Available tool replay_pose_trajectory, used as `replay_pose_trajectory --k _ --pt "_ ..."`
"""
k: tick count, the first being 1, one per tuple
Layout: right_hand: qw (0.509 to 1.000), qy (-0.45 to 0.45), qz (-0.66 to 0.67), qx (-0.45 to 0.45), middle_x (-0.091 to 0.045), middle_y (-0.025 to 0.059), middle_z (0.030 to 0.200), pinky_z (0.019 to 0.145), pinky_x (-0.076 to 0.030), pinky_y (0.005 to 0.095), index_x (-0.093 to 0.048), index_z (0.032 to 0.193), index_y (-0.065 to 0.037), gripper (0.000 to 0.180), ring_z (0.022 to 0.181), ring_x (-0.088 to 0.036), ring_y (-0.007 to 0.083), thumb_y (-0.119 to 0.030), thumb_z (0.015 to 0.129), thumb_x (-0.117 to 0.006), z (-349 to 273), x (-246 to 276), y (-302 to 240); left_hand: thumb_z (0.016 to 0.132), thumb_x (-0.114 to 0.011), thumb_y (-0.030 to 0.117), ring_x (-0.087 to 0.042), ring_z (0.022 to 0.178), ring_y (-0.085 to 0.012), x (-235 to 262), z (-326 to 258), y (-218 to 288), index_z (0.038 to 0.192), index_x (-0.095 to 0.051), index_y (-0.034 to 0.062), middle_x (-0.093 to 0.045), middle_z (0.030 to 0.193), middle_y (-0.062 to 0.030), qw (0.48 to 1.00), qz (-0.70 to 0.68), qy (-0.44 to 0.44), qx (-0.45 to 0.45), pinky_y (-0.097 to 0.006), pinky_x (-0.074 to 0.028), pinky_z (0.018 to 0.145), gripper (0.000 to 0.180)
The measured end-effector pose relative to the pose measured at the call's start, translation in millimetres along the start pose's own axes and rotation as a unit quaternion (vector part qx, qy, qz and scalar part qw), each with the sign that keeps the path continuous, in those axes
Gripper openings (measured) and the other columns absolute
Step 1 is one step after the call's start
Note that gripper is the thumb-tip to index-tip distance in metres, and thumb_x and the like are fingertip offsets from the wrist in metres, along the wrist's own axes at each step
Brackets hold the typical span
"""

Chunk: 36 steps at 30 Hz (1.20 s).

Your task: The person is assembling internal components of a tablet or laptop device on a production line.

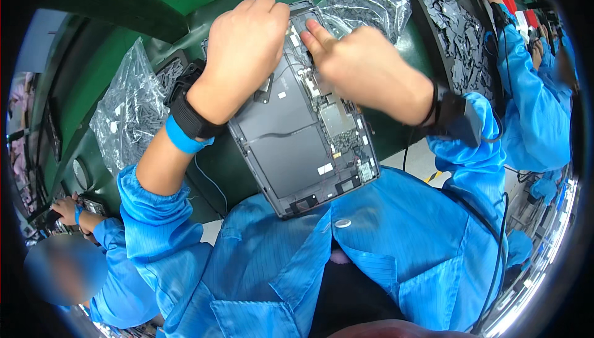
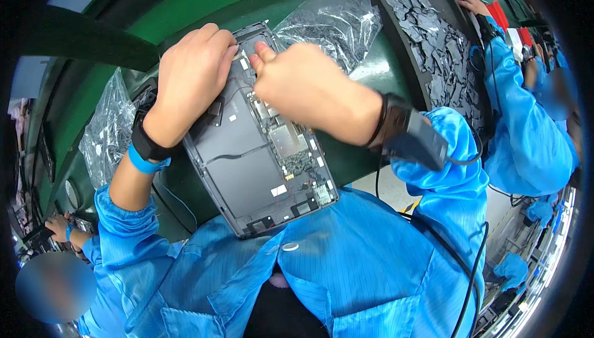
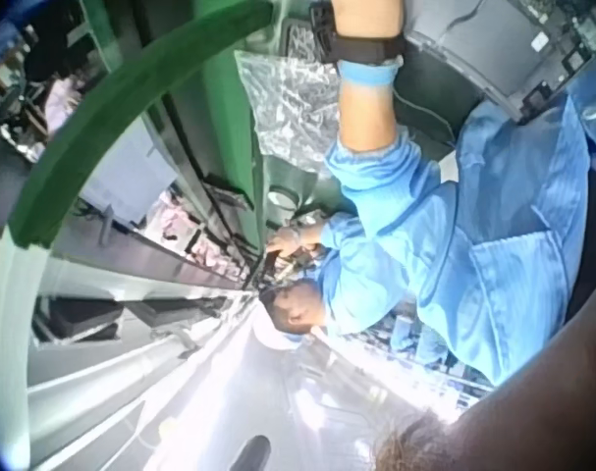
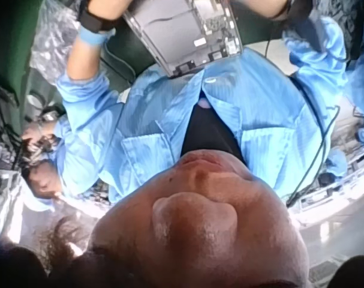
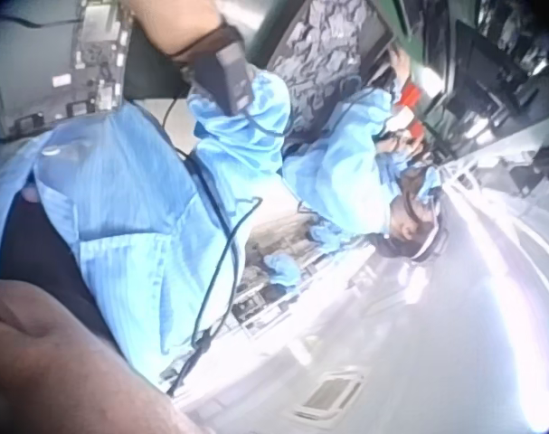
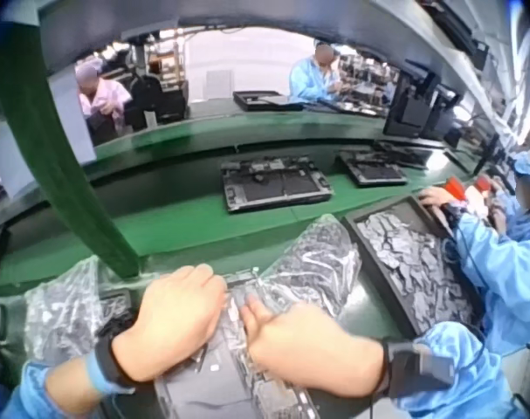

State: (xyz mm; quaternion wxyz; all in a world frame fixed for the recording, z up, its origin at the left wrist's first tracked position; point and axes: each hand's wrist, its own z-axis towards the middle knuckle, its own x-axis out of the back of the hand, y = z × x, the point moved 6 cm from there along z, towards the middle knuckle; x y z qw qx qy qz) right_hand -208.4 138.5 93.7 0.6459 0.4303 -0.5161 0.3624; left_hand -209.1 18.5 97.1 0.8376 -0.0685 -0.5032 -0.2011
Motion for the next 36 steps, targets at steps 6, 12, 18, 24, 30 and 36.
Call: replay_pose_trajectory --k 6,12,18,24,30,36 --pt "0.948 0.157 0.268 -0.067 -0.062 0.0151 0.128 0.08 -0.054 0.0372 -0.063 0.122 -0.006 0.039 0.096 -0.068 0.0306 -0.004 0.085 -0.054 -36 -3 36 0.088 -0.059 0.007 -0.053 0.118 -0.0362 49 -48 -12 0.122 -0.059 -0.0015 -0.059 0.122 -0.0183 0.978 -0.152 0.04 0.134 -0.041 -0.042 0.1 0.035" --pt "0.799 0.129 0.521 -0.272 -0.038 0.0195 0.151 0.116 -0.02 0.044 -0.049 0.138 -0.001 0.048 0.14 -0.034 0.0329 -0.023 0.096 -0.056 -107 -50 -1 0.098 -0.047 0.013 -0.017 0.146 -0.0394 19 -174 34 0.149 -0.025 -0.0055 -0.024 0.155 -0.0234 0.885 -0.309 -0.025 0.346 -0.044 -0.011 0.118 0.058" --pt "0.765 0.147 0.567 -0.269 -0.024 0.018 0.158 0.118 -0.014 0.0427 -0.039 0.144 0.003 0.054 0.147 -0.015 0.0341 -0.022 0.097 -0.052 -109 -47 -31 0.103 -0.04 0.019 -0.012 0.147 -0.0368 8 -185 62 0.149 -0.018 -0.0082 -0.017 0.157 -0.0243 0.797 -0.442 0.033 0.41 -0.04 -0.01 0.118 0.058" --pt "0.738 0.128 0.604 -0.274 -0.015 0.0186 0.16 0.118 -0.01 0.0441 -0.029 0.149 0.002 0.061 0.149 -0.008 0.0351 -0.021 0.097 -0.052 -105 -37 -41 0.102 -0.041 0.014 -0.025 0.14 -0.0287 13 -161 61 0.149 -0.018 -0.0074 -0.026 0.151 -0.0204 0.763 -0.512 0.097 0.383 -0.036 -0.018 0.115 0.057" --pt "0.748 0.115 0.596 -0.269 -0.013 0.0202 0.16 0.118 -0.008 0.0455 -0.024 0.151 0.002 0.068 0.149 -0.006 0.0356 -0.027 0.097 -0.053 -102 -32 -43 0.1 -0.044 0.011 -0.039 0.131 -0.021 30 -162 70 0.149 -0.02 -0.0062 -0.038 0.145 -0.0158 0.684 -0.588 0.153 0.403 -0.034 -0.027 0.111 0.057" --pt "0.792 0.077 0.535 -0.284 -0.012 0.0205 0.16 0.118 -0.006 0.045 -0.018 0.152 0.003 0.072 0.149 -0.004 0.0346 -0.033 0.098 -0.05 -97 -16 -37 0.1 -0.047 0.011 -0.046 0.125 -0.0186 36 -152 56 0.146 -0.029 -0.006 -0.048 0.138 -0.0138 0.586 -0.669 0.196 0.413 -0.033 -0.033 0.108 0.052"
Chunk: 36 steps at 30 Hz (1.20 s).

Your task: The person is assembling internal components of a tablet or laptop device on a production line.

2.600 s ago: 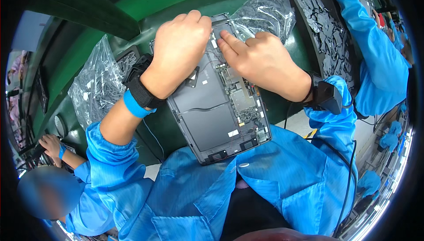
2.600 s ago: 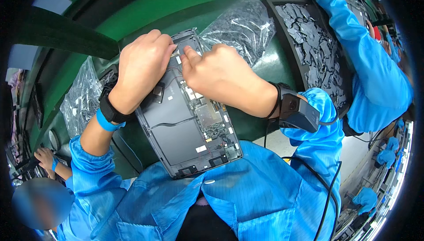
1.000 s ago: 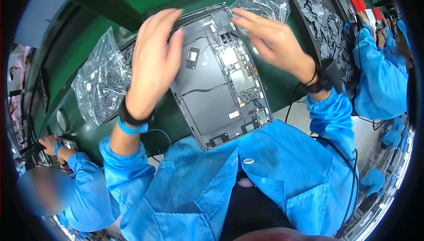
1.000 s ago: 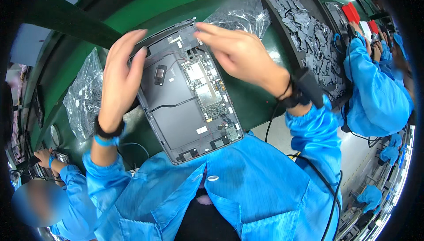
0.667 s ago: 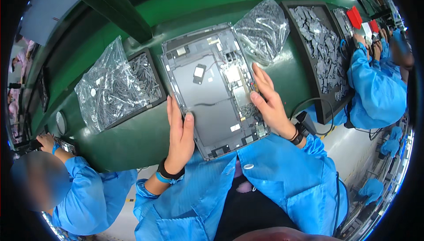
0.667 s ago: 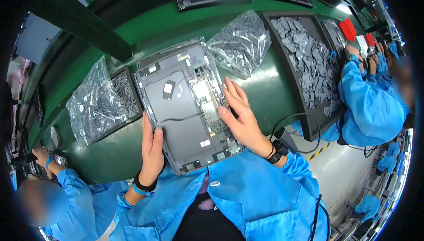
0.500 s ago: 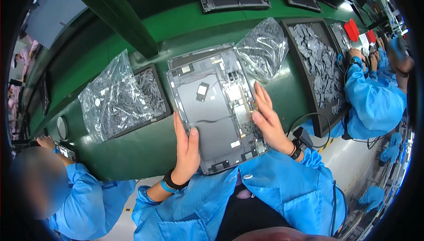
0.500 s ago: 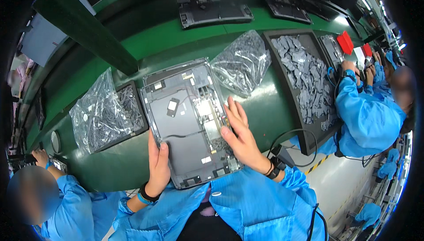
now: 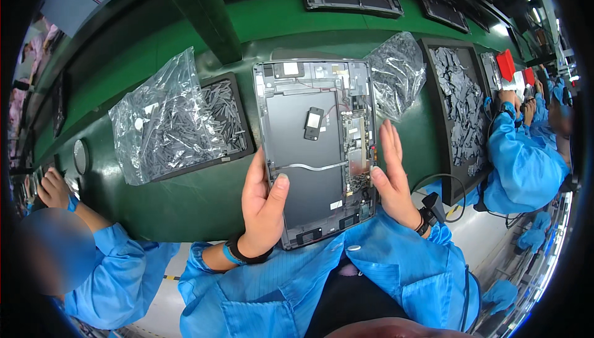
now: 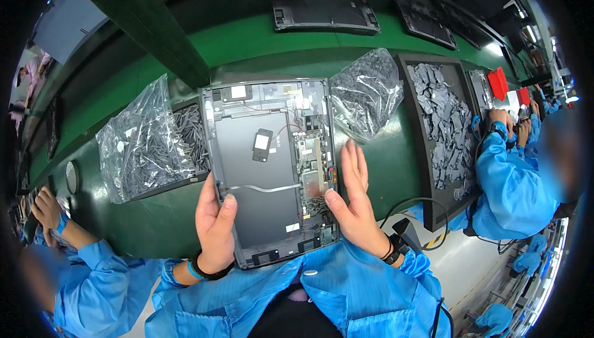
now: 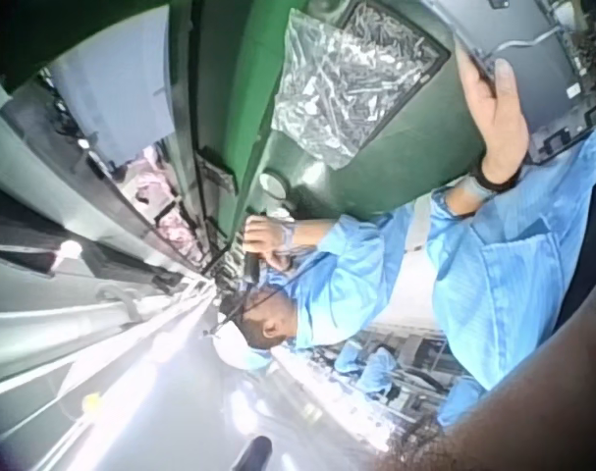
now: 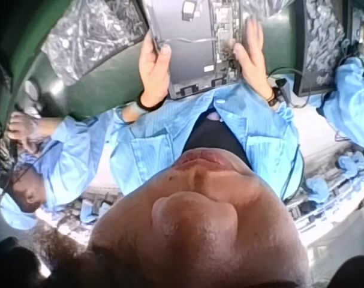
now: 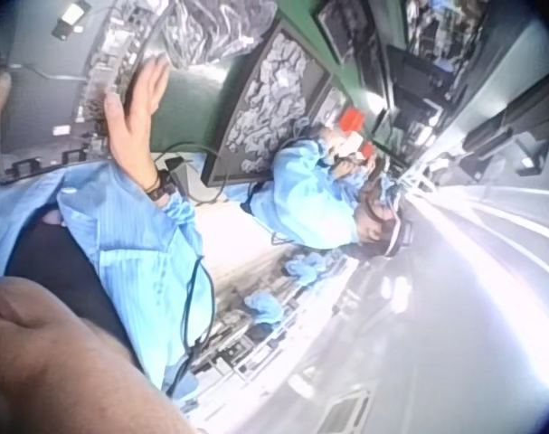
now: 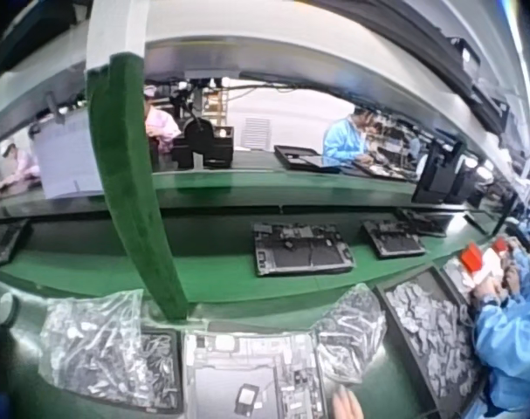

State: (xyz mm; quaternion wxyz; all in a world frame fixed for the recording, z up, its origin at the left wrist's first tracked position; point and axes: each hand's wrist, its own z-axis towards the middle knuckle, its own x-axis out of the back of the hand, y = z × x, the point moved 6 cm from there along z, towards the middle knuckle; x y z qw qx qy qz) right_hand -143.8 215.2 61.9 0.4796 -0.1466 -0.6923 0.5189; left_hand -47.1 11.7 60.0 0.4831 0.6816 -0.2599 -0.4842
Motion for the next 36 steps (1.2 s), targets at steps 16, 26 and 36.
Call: replay_pose_trajectory --k 16,26,36 --pt "0.963 0.092 0.252 -0.03 -0.063 0.0076 0.118 0.094 -0.043 0.029 -0.051 0.133 0.005 0.04 0.105 -0.056 0.0145 -0.008 0.095 -0.049 227 67 0 0.103 -0.043 0.022 -0.049 0.124 -0.0247 8 36 3 0.141 -0.039 -0.0009 -0.049 0.136 -0.0168 0.999 -0.034 -0.025 0.012 -0.039 -0.039 0.104 0.045" --pt "0.953 0.004 0.302 -0.023 -0.068 0.011 0.099 0.083 -0.047 0.034 -0.064 0.106 0.002 0.024 0.091 -0.061 0.0211 -0.012 0.088 -0.056 479 -89 55 0.099 -0.049 0.014 -0.057 0.113 -0.0248 17 41 -4 0.129 -0.047 0.0006 -0.057 0.125 -0.0167 0.998 -0.062 -0.004 0.021 -0.039 -0.045 0.095 0.032" --pt "0.907 0.284 -0.273 0.149 -0.068 0.0191 0.094 0.074 -0.055 0.0458 -0.065 0.099 -0.004 0.029 0.086 -0.067 0.0369 -0.029 0.085 -0.059 437 72 36 0.097 -0.05 0.007 -0.059 0.11 -0.0241 26 43 3 0.127 -0.048 -0.0002 -0.058 0.123 -0.0164 0.998 -0.061 0.024 0.017 -0.038 -0.047 0.093 0.031"
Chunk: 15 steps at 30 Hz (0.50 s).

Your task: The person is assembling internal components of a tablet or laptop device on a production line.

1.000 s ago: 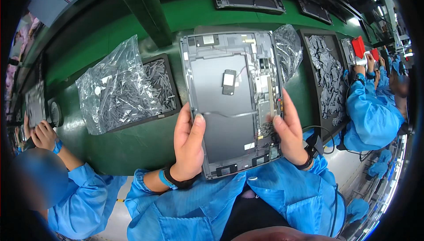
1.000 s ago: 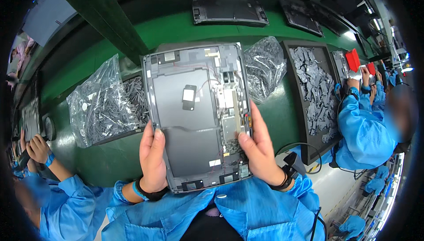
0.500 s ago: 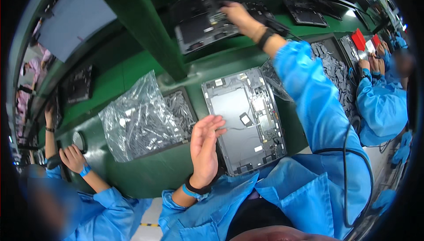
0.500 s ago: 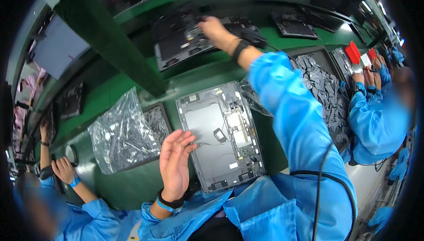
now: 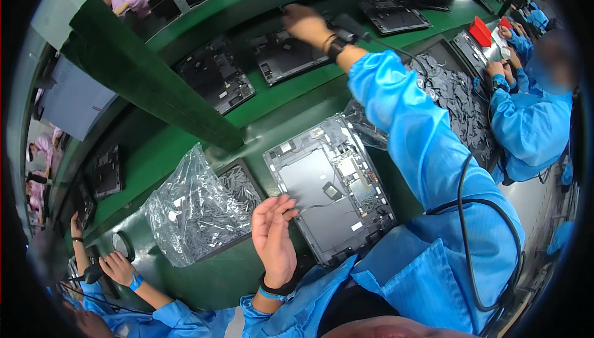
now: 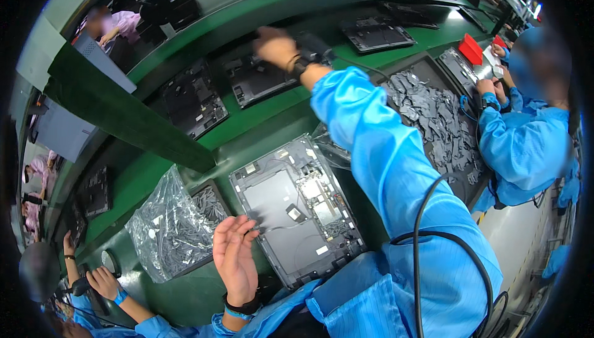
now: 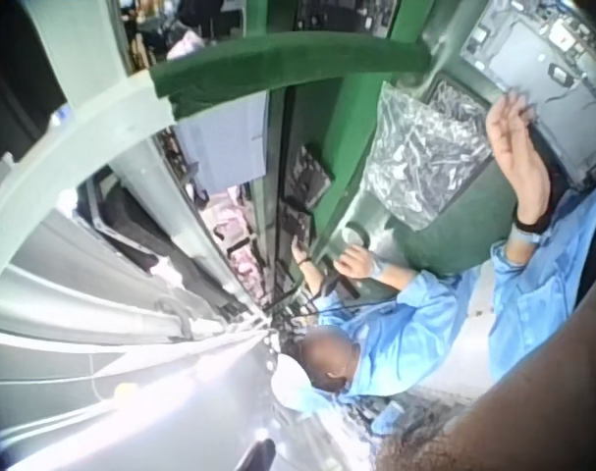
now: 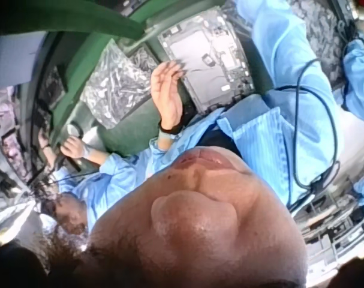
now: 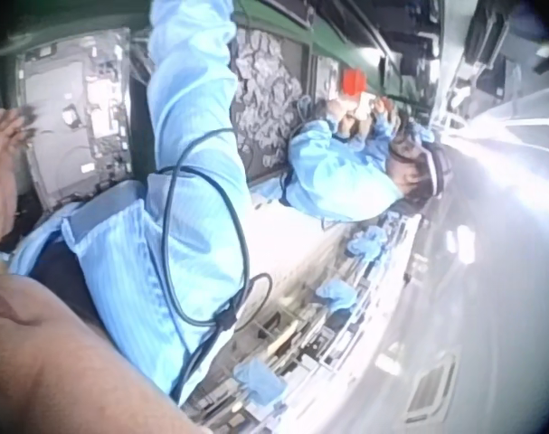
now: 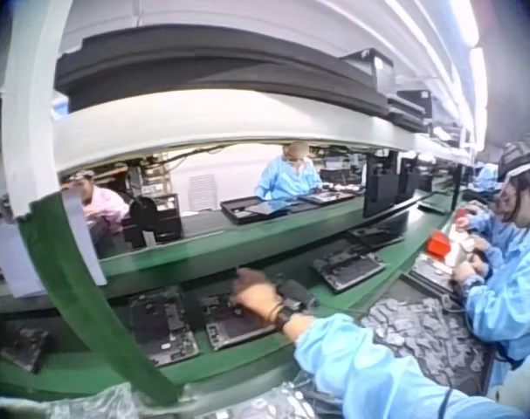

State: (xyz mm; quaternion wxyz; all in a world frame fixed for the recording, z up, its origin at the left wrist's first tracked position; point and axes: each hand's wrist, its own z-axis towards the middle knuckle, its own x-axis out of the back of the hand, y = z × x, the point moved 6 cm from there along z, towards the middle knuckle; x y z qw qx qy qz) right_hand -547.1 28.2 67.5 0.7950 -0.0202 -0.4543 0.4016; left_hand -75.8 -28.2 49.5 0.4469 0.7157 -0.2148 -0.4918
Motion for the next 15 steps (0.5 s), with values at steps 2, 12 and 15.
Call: replay_pose_trajectory --k 2,12,15 --pt "0.972 -0.095 -0.169 -0.135 -0.069 0.0196 0.097 0.081 -0.054 0.0456 -0.066 0.099 -0.003 0.044 0.094 -0.067 0.0369 -0.042 0.081 -0.064 -13 40 47 0.096 -0.05 0.007 -0.059 0.11 -0.0236 1 1 2 0.126 -0.049 0.0002 -0.058 0.122 -0.0157 1.0 0.001 0.002 0.002 -0.037 -0.047 0.092 0.03" --pt "0.933 -0.141 -0.006 -0.332 -0.065 0.0278 0.112 0.088 -0.051 0.0431 -0.068 0.104 0.007 0.053 0.105 -0.064 0.0413 -0.037 0.074 -0.074 -70 43 107 0.095 -0.056 0.012 -0.06 0.108 -0.0243 -21 10 20 0.124 -0.05 0.0001 -0.058 0.12 -0.0154 0.998 0.006 -0.054 -0.012 -0.036 -0.048 0.091 0.032" --pt "0.865 -0.07 0.308 -0.391 -0.068 0.019 0.09 0.074 -0.052 0.0389 -0.067 0.089 0.01 0.028 0.085 -0.067 0.0301 -0.016 0.079 -0.071 -80 54 108 0.096 -0.055 0.012 -0.059 0.112 -0.0256 -32 28 24 0.131 -0.048 -0.0011 -0.058 0.126 -0.0175 0.996 0.001 -0.086 0.013 -0.036 -0.049 0.094 0.038"
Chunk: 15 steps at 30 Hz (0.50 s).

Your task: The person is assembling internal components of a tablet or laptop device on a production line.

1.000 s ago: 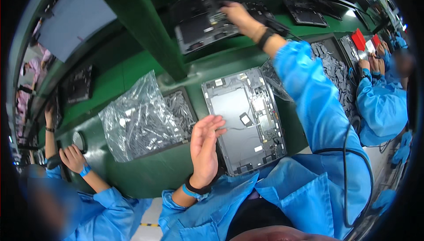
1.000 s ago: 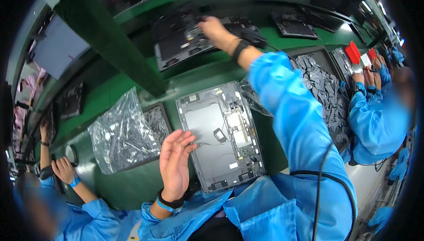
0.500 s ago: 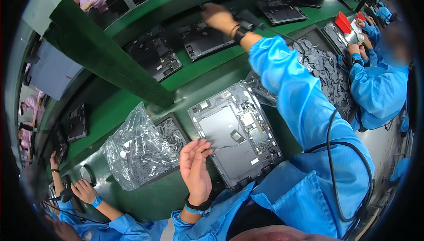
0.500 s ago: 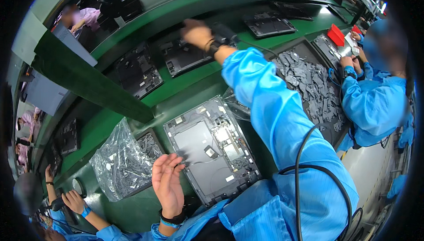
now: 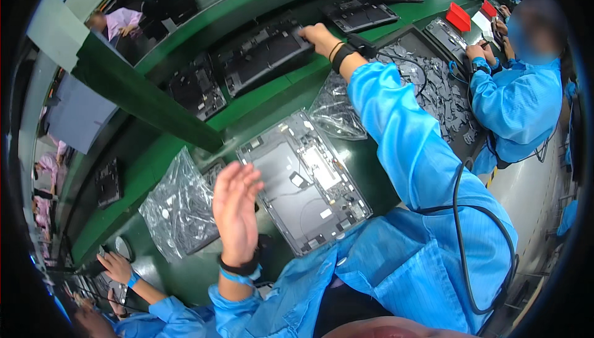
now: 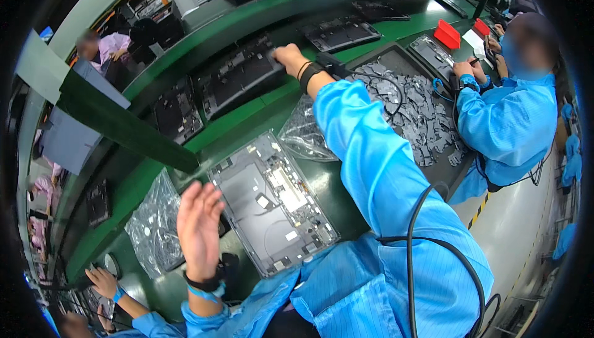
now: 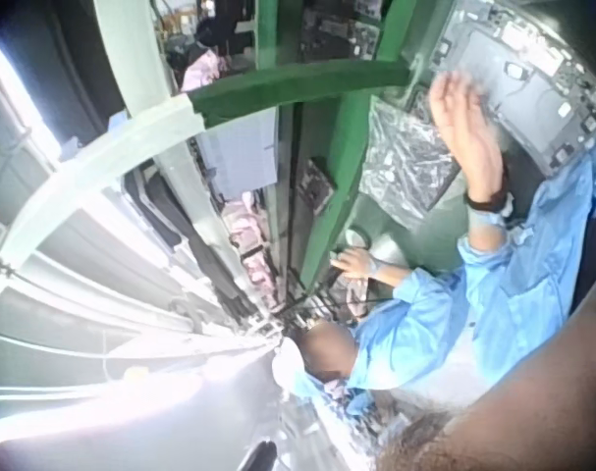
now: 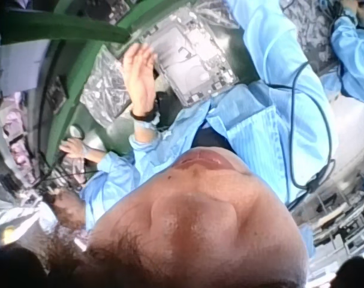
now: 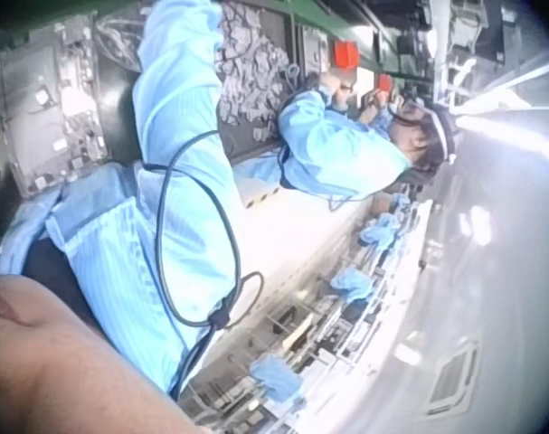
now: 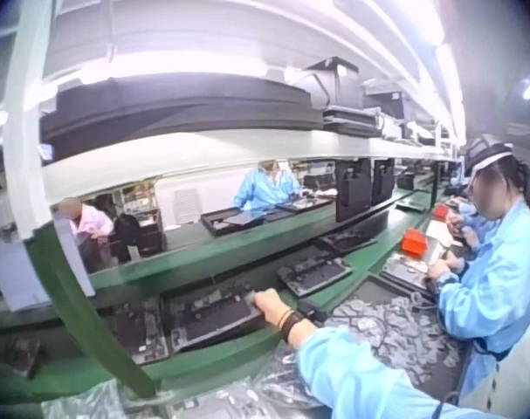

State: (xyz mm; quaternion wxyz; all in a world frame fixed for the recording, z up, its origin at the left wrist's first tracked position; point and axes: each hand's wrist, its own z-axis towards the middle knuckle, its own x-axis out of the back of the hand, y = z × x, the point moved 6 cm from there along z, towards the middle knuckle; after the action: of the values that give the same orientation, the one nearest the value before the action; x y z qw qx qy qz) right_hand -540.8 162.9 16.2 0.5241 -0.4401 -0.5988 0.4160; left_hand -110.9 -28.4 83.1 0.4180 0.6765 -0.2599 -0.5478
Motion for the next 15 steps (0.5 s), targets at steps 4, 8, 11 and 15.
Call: replay_pose_trajectory --k 4,8,11,15 --pt "0.953 -0.085 0.291 -0.007 -0.063 0.0064 0.077 0.064 -0.05 0.0335 -0.063 0.08 0.005 0.007 0.069 -0.061 0.0173 -0.001 0.082 -0.064 -84 -7 -42 0.099 -0.054 0.022 -0.051 0.124 -0.0302 -18 42 8 0.142 -0.033 -0.0055 -0.048 0.137 -0.0232 0.998 -0.007 0.0 0.061 -0.039 -0.043 0.106 0.056" --pt "0.92 -0.128 0.362 0.078 -0.065 0.0101 0.091 0.071 -0.051 0.0337 -0.06 0.099 0.005 0.014 0.082 -0.063 0.0181 -0.002 0.087 -0.061 -187 24 -69 0.1 -0.051 0.04 -0.033 0.137 -0.041 -45 87 -5 0.146 -0.016 -0.009 -0.025 0.147 -0.0342 0.992 -0.058 0.045 0.106 -0.046 -0.033 0.115 0.076" --pt "0.902 -0.134 0.405 0.069 -0.061 0.0139 0.115 0.083 -0.052 0.0351 -0.049 0.125 0.004 0.039 0.098 -0.061 0.0198 -0.006 0.089 -0.061 -274 30 -68 0.102 -0.044 0.045 -0.04 0.134 -0.0382 -57 101 -18 0.142 -0.025 -0.0094 -0.034 0.145 -0.0298 0.986 -0.072 0.116 0.098 -0.045 -0.036 0.112 0.07" --pt "0.915 -0.194 0.346 0.078 -0.05 0.0106 0.135 0.101 -0.043 0.0401 -0.037 0.139 0.0 0.048 0.123 -0.051 0.0209 -0.017 0.098 -0.054 -350 35 -40 0.106 -0.035 0.039 -0.059 0.108 -0.023 -47 95 -23 0.125 -0.051 -0.0036 -0.059 0.123 -0.0109 0.986 -0.045 0.161 0.0 -0.037 -0.048 0.096 0.05"
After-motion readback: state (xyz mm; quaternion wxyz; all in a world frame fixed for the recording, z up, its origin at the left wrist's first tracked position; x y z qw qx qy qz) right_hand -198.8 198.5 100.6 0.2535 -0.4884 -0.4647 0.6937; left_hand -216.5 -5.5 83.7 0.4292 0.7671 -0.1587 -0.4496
